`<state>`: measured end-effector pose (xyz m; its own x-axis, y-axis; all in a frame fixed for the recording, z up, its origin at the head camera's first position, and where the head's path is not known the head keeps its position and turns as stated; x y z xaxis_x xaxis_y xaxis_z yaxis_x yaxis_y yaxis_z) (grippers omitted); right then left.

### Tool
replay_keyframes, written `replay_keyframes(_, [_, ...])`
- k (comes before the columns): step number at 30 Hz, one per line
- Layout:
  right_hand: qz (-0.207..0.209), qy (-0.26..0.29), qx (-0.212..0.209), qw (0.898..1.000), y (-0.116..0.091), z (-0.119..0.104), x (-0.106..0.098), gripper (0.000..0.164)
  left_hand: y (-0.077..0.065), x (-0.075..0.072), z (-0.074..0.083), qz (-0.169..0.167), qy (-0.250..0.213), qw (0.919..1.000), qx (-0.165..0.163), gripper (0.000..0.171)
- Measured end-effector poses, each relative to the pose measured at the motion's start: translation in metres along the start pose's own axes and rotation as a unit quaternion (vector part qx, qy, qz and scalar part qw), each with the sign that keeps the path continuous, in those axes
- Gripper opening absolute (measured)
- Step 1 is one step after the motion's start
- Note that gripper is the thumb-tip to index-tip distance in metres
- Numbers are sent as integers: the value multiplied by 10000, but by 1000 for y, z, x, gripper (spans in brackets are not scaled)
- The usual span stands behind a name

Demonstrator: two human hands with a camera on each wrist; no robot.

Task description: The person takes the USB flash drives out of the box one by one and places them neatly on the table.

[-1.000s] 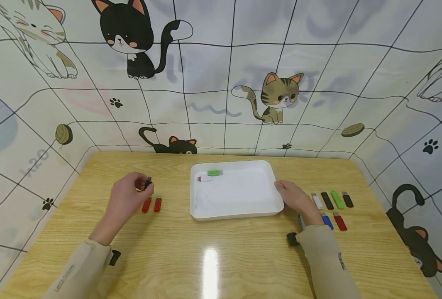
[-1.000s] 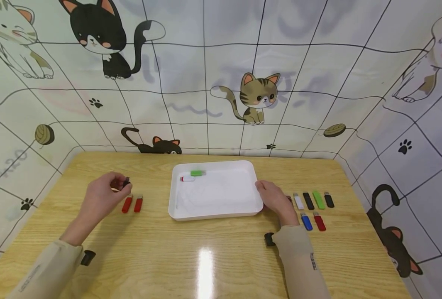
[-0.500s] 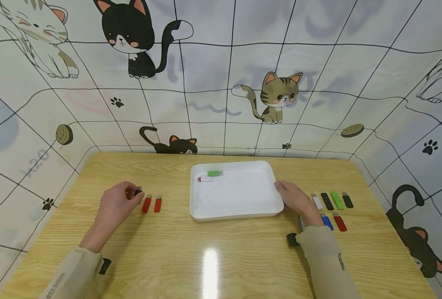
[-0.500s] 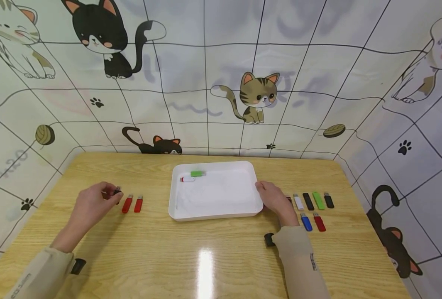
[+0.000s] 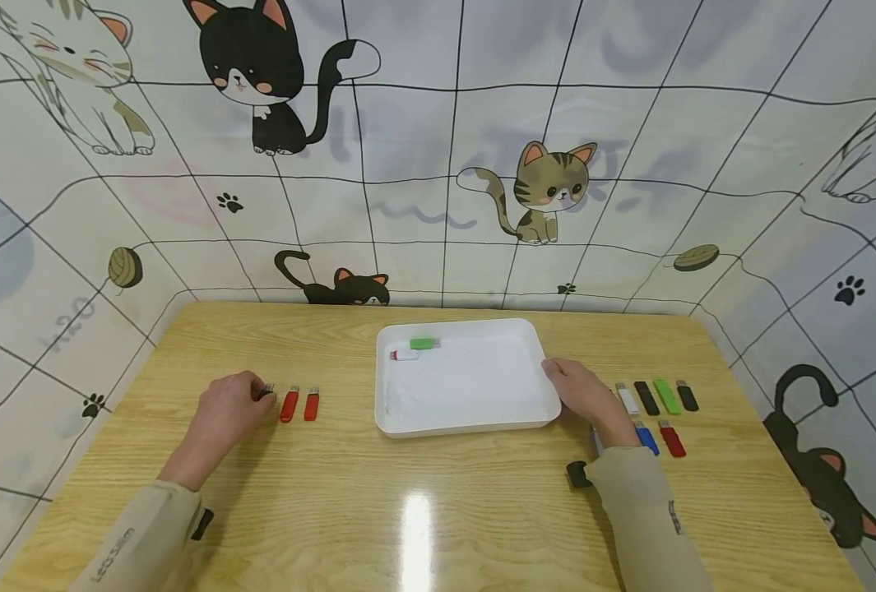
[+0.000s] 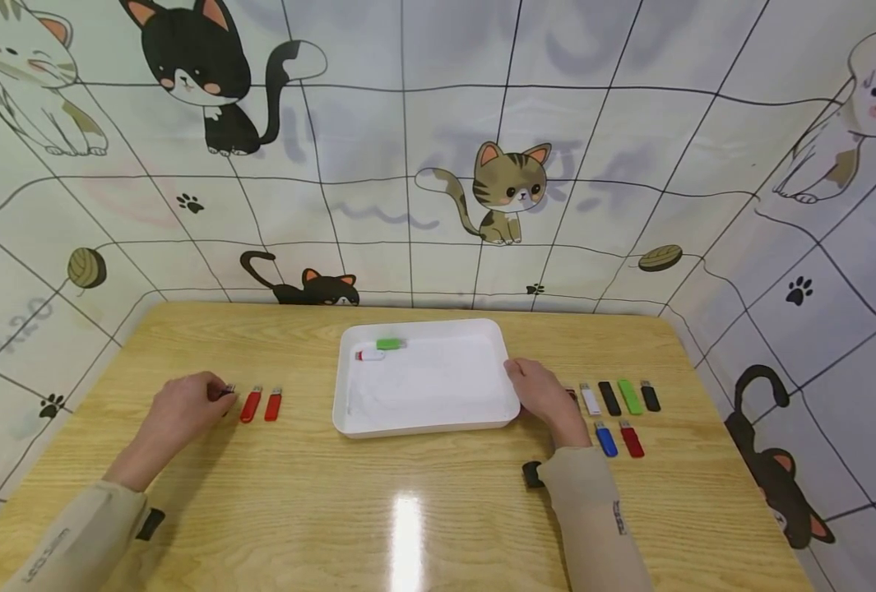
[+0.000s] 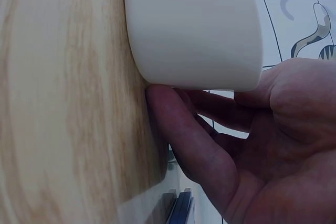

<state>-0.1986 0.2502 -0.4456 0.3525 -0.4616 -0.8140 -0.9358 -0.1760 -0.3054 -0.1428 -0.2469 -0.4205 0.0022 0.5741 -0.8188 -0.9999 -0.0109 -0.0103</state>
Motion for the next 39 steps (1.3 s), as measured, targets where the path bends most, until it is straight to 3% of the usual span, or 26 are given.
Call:
replay_keyframes(7, [33, 13, -109, 9999, 1, 1, -2, 55, 0, 3, -6, -220, 146, 9995, -175, 21])
replay_keyframes(22, [27, -58, -19, 10000, 4, 2, -4, 55, 3, 6, -6, -197, 251, 9995, -26, 19])
replay_keyframes(31, [0, -95, 50, 9999, 5, 2, -5, 56, 7, 8, -5, -222, 254, 9994, -59, 24])
replay_keyframes(39, [-30, -77, 1, 10000, 5, 2, -7, 56, 9, 2, 3, 54, 280, 9995, 155, 41])
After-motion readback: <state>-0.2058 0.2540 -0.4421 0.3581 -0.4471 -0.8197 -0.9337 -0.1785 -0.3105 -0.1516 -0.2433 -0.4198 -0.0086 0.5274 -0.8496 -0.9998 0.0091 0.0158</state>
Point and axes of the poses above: each hand's wrist, its own y-axis towards the middle knuckle, its own x-axis out of the palm, z = x × y, the point moved 3 cm from there along y, towards the middle knuckle, and after that the axes turned 13 degrees about -y, right-handed, at the moved point
